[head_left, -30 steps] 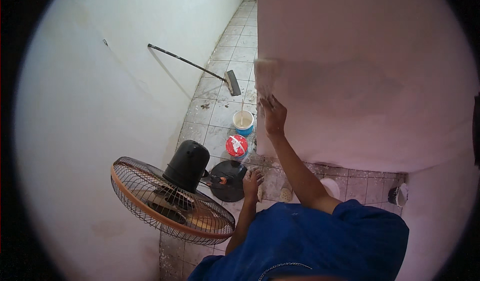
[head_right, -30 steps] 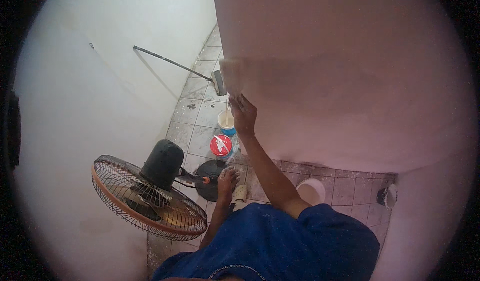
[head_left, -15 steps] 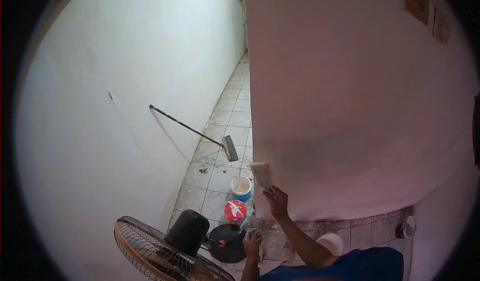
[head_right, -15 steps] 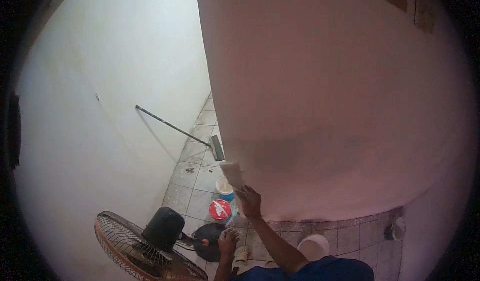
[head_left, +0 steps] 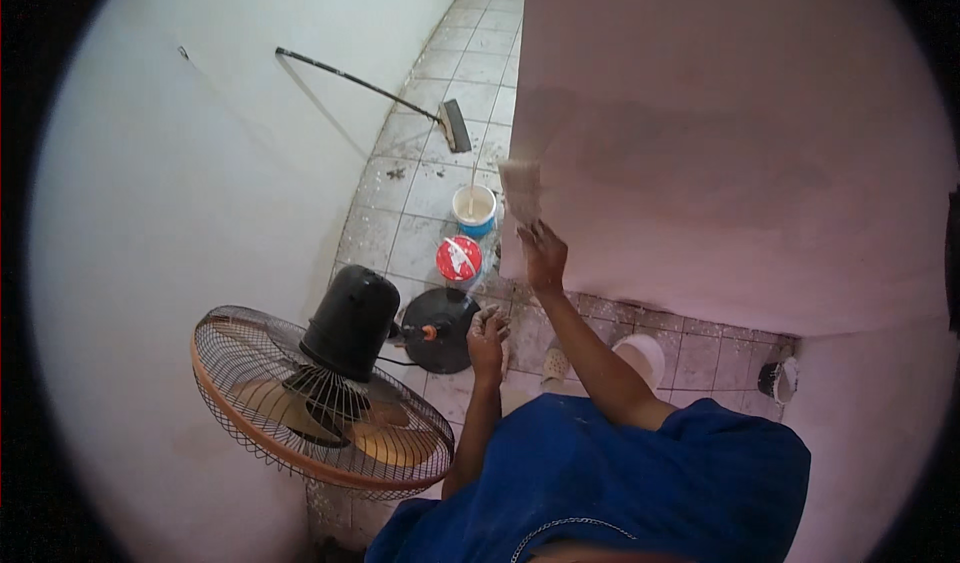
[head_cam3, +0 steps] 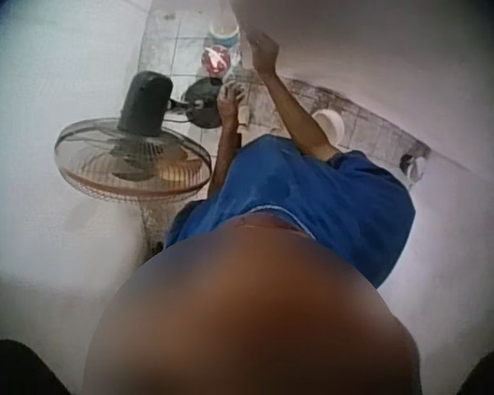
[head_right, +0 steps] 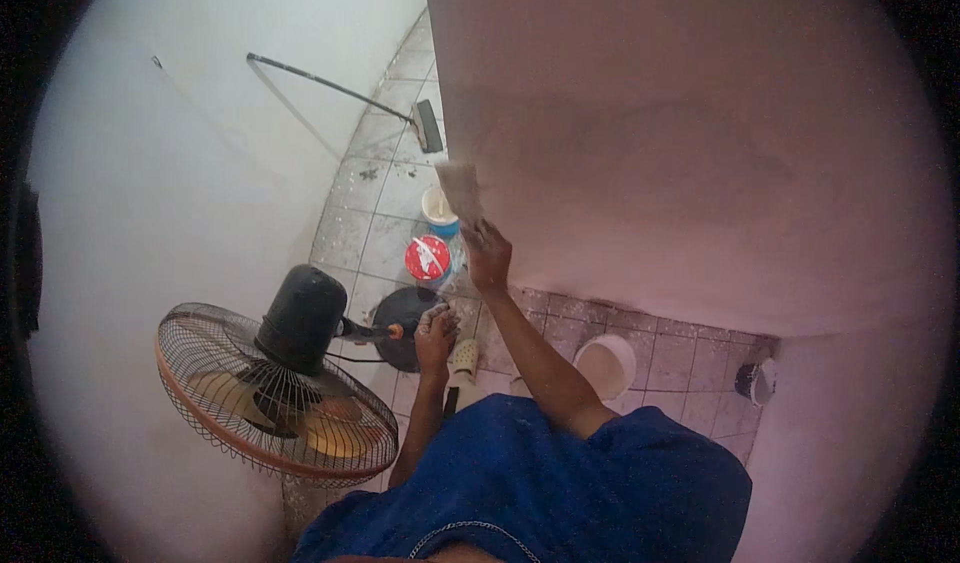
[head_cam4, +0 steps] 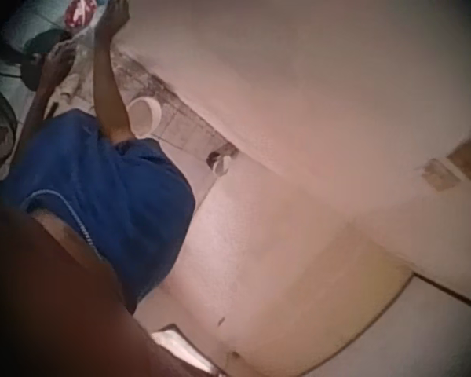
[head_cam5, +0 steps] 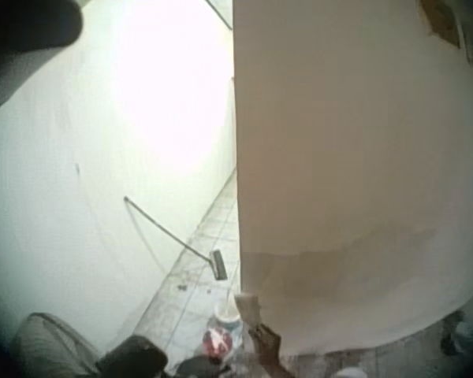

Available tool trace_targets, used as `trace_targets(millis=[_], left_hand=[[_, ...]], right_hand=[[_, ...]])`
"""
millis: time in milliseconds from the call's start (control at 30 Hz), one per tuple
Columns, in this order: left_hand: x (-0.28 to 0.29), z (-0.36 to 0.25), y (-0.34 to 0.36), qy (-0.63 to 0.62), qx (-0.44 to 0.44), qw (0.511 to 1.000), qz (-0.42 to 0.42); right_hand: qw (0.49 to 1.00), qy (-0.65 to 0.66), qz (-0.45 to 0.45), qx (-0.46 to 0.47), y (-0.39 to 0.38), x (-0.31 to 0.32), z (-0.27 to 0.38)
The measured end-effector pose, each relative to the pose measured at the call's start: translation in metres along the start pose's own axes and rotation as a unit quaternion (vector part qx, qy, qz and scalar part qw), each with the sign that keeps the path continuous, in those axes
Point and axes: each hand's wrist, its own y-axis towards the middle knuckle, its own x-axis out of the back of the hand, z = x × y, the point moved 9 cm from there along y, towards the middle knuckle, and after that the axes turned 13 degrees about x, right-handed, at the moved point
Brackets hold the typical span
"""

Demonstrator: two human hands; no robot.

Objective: The person applies plaster to a wall using a spatula, scooping the plaster from a bucket.

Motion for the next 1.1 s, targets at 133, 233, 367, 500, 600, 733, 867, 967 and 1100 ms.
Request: trace_targets(millis=[133,233,367,500,600,733,867,967,1100], left_hand=[[0.002,0.005,-0.010,-0.003,0.010,1.000,0.008],[0.006,0.007,-0.016,0.002,0.015,1.000,0.002],[0.010,0.009,-0.017,0.014,0.016,1.000,-0.003],[0.018,0.011,-0.016,0.020,0.014,1.000,-0.010],[0.013,0.014,-0.013,0.028,0.007,1.000,-0.001],[0.012,0.014,-0.018,0.010,0.021,1.000,-0.001],[0.017,0.015,-0.019,0.043,0.024,0.999,0.000],[0.016,0.015,-0.018,0.028,0.012,0.999,0.013],[0.006,0.019,-0.017,0.039,0.014,0.999,0.030]], right_hand=[[0.998,0.055,-0.031,0.014,0.015,-0.021,0.008],[0.999,-0.012,-0.021,0.049,-0.011,-0.014,-0.019],[0.998,-0.030,-0.057,0.009,-0.041,0.005,-0.041],[0.997,-0.048,-0.037,0.050,-0.016,-0.010,0.000],[0.993,-0.072,-0.062,0.069,-0.008,-0.008,-0.006],[0.985,-0.137,-0.061,0.086,-0.030,0.006,-0.014],[0.995,-0.011,-0.084,0.053,-0.022,0.008,-0.001],[0.997,0.016,-0.069,0.027,0.003,0.001,0.015],[0.998,0.022,-0.065,-0.007,-0.011,0.014,-0.034]])
